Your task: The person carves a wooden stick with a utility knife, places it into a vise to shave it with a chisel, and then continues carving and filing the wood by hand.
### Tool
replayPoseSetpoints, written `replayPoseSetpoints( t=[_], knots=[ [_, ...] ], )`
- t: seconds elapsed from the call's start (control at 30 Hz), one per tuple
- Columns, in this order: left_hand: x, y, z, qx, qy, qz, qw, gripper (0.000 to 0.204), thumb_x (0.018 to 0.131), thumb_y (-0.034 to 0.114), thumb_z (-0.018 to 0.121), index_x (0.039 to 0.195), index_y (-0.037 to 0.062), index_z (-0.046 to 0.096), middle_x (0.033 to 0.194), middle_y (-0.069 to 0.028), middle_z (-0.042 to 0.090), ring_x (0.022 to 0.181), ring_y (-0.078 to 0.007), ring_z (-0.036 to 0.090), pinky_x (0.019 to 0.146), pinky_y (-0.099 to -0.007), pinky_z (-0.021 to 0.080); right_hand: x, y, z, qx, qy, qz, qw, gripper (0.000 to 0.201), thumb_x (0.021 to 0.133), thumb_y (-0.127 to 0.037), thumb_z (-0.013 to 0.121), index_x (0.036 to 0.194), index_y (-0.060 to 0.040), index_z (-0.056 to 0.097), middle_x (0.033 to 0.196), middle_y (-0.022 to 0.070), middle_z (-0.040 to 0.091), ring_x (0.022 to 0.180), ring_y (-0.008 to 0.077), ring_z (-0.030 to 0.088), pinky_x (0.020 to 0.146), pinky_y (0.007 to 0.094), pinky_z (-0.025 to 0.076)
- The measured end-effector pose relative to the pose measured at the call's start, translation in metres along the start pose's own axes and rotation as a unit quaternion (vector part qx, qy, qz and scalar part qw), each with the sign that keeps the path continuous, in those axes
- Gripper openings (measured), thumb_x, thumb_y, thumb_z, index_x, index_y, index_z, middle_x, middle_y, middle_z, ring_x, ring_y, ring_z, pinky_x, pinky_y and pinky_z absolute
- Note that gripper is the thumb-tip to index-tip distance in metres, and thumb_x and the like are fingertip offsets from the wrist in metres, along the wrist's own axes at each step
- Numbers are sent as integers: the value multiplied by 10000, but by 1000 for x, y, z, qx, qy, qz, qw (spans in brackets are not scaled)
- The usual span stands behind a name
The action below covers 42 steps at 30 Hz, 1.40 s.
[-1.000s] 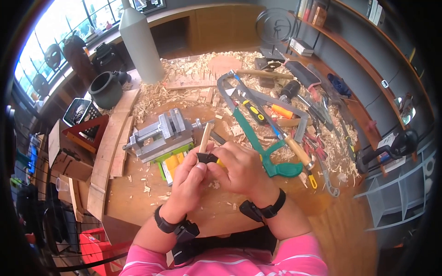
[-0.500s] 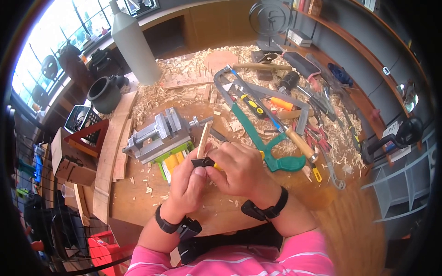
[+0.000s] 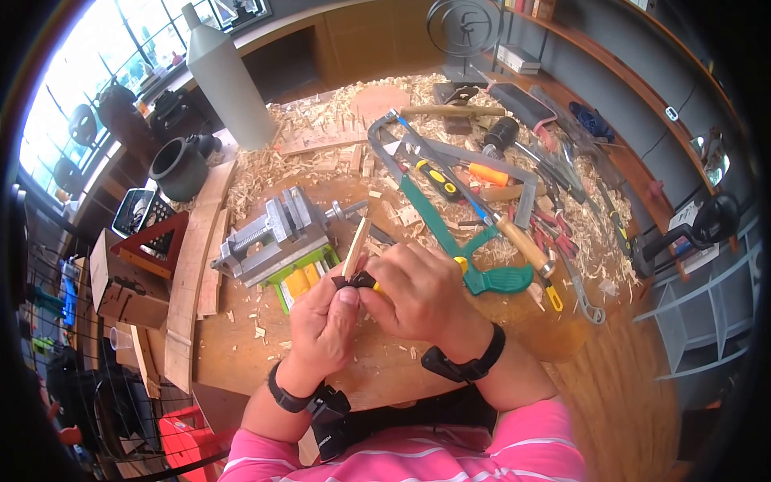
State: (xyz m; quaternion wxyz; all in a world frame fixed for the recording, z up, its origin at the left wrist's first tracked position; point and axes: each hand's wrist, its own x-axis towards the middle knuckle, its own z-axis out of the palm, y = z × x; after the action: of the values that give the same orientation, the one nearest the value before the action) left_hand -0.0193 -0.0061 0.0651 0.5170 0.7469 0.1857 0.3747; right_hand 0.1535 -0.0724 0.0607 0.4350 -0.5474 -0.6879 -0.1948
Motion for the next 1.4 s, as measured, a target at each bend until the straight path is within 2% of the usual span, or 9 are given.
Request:
replayPoseSetpoints(
  t=[0.23,0.37,0.6,0.7,0.8,0.87,0.93,1.0,1.4],
  knots=[
    [-2,10,1,-68,11,-88,994,370,1114,198,575,1390,-37,653,859,62,619,703,-37,499,640,-210,417,3,3,-1,-5,13,-5,1000,234,969,-306,725,1037,-84,694,898,78,660,737,286,678,611,398,515],
    [-12,15,5,30,-65,-53,996,344,1097,198,613,1346,-29,681,867,46,615,720,-48,502,660,-226,425,9,31,-14,-47,93,91,990,221,986,-251,722,1077,-53,684,893,117,667,736,327,677,618,415,519],
    [3,-4,2,-145,-74,-150,975,590,1076,294,465,1567,-32,443,825,30,471,717,-71,429,627,-232,332,-6,46,-3,81,76,310,944,316,1073,-297,628,1128,13,646,909,195,679,804,397,679,722,420,529],
    [2,-9,7,-232,-72,-136,960,606,1060,179,468,1625,-16,372,902,8,510,747,-63,450,639,-225,367,-10,51,2,101,65,358,926,342,1071,-326,638,1137,9,644,916,190,688,816,351,687,743,406,531],
    [1,-13,8,-74,-79,-83,991,619,1067,86,470,1662,10,318,972,1,537,760,-59,474,665,-213,420,-9,44,1,149,53,369,916,383,1072,-370,640,1148,5,637,928,177,699,843,300,691,766,399,529],
    [1,-11,10,-108,-58,-130,984,634,1030,-40,531,1639,-16,357,1112,-39,558,931,-97,547,844,-245,495,-8,42,0,178,44,331,926,318,1103,-335,613,1193,-30,624,882,-23,577,774,41,494,669,246,415],
    [2,-5,11,-126,-59,-142,980,629,1045,-14,543,1642,-23,344,1102,-31,562,896,-82,543,798,-232,488,-9,41,0,206,63,328,920,361,1106,-381,608,1216,-37,608,967,4,599,794,58,517,705,248,447],
    [1,-2,13,-144,-59,-157,975,627,1061,12,555,1645,-29,331,1093,-22,566,861,-67,540,752,-218,481,-14,42,-6,442,26,358,822,415,1104,-431,588,1220,-33,622,1046,29,636,822,82,572,740,252,494],
    [-2,0,14,-197,-75,-153,966,643,1089,93,517,1683,41,276,962,-2,582,741,-65,520,644,-218,459,-7,24,-2,421,-90,340,836,365,1141,-355,525,1114,-17,661,897,12,677,767,74,614,690,252,512]
  ],
)
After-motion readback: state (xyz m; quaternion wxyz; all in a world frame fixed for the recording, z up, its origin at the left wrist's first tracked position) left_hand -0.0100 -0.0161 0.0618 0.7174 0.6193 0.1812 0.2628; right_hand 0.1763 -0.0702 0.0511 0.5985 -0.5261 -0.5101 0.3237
